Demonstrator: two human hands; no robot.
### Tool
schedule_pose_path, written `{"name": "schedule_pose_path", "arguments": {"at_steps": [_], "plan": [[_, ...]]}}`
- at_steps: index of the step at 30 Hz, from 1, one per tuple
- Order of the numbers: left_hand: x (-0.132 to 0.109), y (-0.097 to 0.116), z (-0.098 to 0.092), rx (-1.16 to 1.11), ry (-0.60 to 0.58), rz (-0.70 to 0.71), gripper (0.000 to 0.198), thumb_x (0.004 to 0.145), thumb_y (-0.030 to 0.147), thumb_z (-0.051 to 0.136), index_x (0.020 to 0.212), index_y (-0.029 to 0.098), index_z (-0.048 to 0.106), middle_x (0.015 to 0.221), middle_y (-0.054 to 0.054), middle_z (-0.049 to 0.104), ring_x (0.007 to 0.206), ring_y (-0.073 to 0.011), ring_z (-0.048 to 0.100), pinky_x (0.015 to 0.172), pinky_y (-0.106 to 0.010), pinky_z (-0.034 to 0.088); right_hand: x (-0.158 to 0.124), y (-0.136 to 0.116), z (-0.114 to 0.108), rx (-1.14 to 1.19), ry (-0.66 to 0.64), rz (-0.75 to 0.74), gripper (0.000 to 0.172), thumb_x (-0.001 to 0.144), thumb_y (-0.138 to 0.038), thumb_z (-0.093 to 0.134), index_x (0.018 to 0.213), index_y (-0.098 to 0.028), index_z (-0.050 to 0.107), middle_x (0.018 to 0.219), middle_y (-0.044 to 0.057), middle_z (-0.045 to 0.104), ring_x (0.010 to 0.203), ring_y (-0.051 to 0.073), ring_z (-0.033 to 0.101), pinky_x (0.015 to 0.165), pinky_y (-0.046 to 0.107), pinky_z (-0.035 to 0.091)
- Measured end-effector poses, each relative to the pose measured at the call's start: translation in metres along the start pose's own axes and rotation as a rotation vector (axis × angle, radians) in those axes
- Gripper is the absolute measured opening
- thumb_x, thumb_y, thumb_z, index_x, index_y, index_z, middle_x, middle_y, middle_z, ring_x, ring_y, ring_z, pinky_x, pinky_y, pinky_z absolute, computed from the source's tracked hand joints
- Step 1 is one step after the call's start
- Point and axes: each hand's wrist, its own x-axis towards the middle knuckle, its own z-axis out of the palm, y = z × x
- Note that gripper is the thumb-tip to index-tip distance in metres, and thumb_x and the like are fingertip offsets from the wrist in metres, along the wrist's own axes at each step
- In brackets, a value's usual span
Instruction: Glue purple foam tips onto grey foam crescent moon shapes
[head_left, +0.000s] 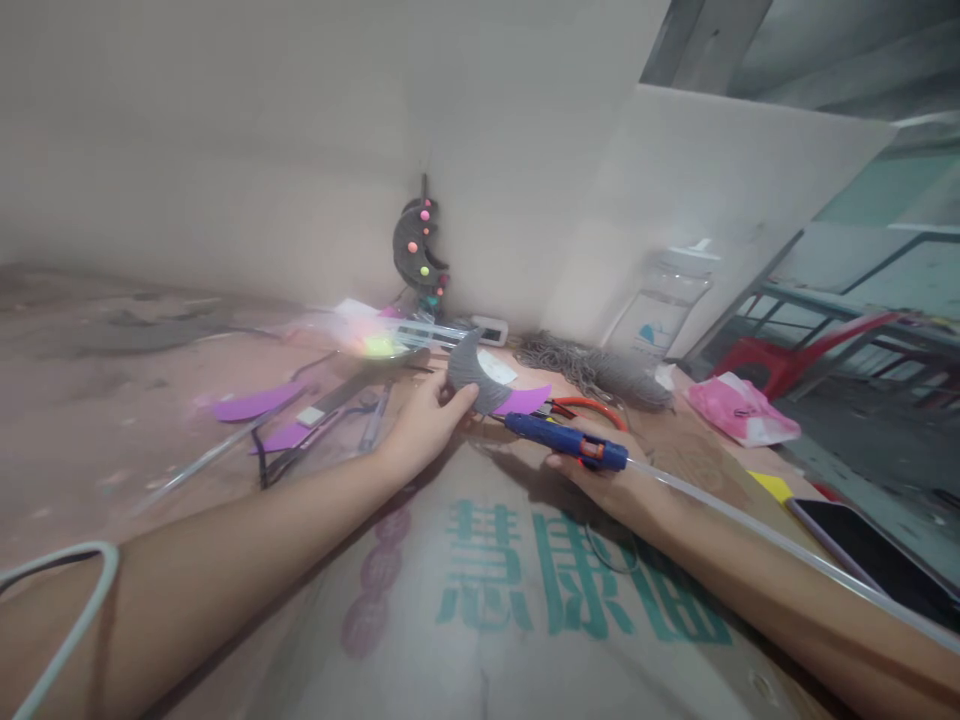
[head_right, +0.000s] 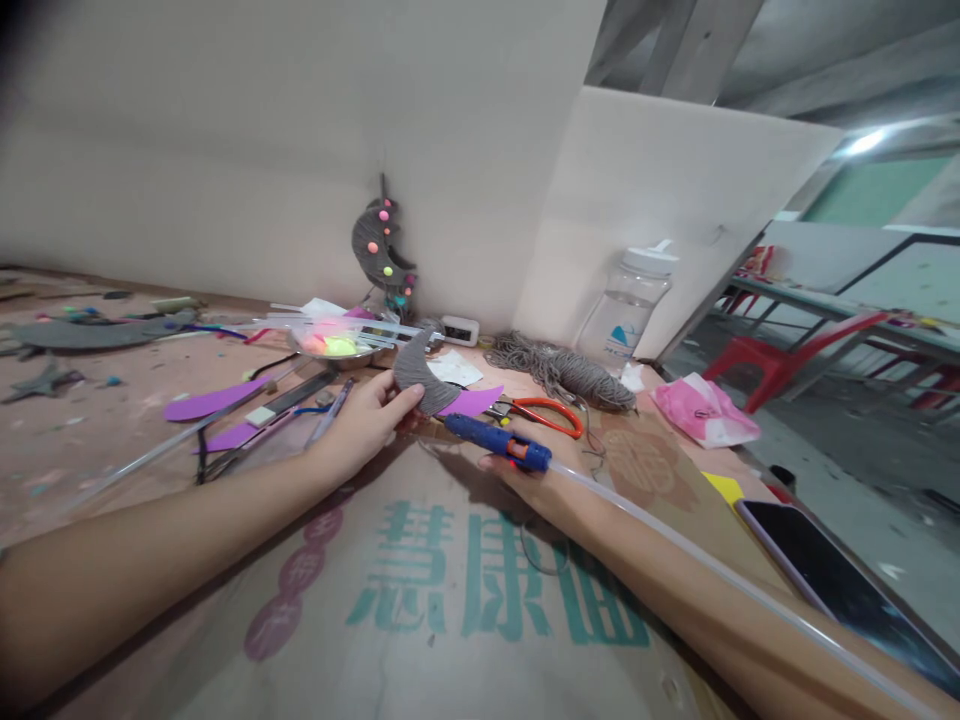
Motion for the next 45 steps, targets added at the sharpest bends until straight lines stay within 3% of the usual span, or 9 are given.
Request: {"name": "schedule_pose_path", "arguments": {"at_steps": [7, 15, 28, 37, 45], "plan": [[-0.002, 0.002, -0.002, 0.05, -0.005, 0.014, 0.018, 0.081, 0.035, 0.059, 0.084, 0.017, 0.056, 0.06, 0.004, 0.057, 0.053, -0.0101, 0.051, 0.05, -0.021, 0.037, 0.0, 0.0, 0.0, -0.022, -0.012, 0.005, 0.017, 0.077, -0.038, 0.065, 0.075, -0.022, 0.059, 0.071, 0.0, 0.062, 0.067, 0.019, 0.057, 0.059, 0.03, 0.043], [-0.001, -0.002, -0.003, 0.066, -0.001, 0.013, 0.022, 0.08, 0.037, 0.06, 0.089, 0.017, 0.058, 0.067, 0.002, 0.06, 0.056, -0.0108, 0.054, 0.052, -0.021, 0.04, -0.001, -0.001, -0.001, -0.046, -0.023, 0.034, 0.018, 0.078, -0.04, 0.065, 0.085, -0.024, 0.065, 0.094, 0.004, 0.071, 0.091, 0.026, 0.064, 0.077, 0.034, 0.049], [-0.001, -0.001, -0.002, 0.096, -0.015, -0.001, 0.023, 0.081, 0.037, 0.059, 0.09, 0.016, 0.057, 0.069, 0.002, 0.06, 0.059, -0.0114, 0.056, 0.055, -0.022, 0.043, 0.001, 0.016, 0.004, -0.142, 0.03, -0.099, 0.025, 0.077, -0.048, 0.065, 0.08, -0.022, 0.065, 0.07, 0.001, 0.066, 0.064, 0.019, 0.059, 0.059, 0.03, 0.047], [-0.001, 0.001, -0.002, 0.107, -0.009, 0.0, 0.024, 0.08, 0.037, 0.059, 0.091, 0.016, 0.059, 0.069, 0.002, 0.061, 0.058, -0.0115, 0.056, 0.054, -0.022, 0.042, 0.001, 0.01, 0.002, -0.176, 0.007, -0.046, 0.022, 0.076, -0.044, 0.065, 0.077, -0.022, 0.064, 0.078, 0.002, 0.069, 0.072, 0.02, 0.063, 0.063, 0.03, 0.048], [-0.002, 0.001, -0.002, 0.087, -0.016, -0.004, 0.023, 0.08, 0.037, 0.059, 0.089, 0.016, 0.058, 0.069, 0.002, 0.06, 0.06, -0.0115, 0.056, 0.055, -0.022, 0.043, 0.001, 0.012, 0.001, -0.16, 0.024, -0.095, 0.023, 0.077, -0.045, 0.065, 0.078, -0.022, 0.064, 0.076, 0.002, 0.068, 0.069, 0.019, 0.062, 0.064, 0.029, 0.047]]}}
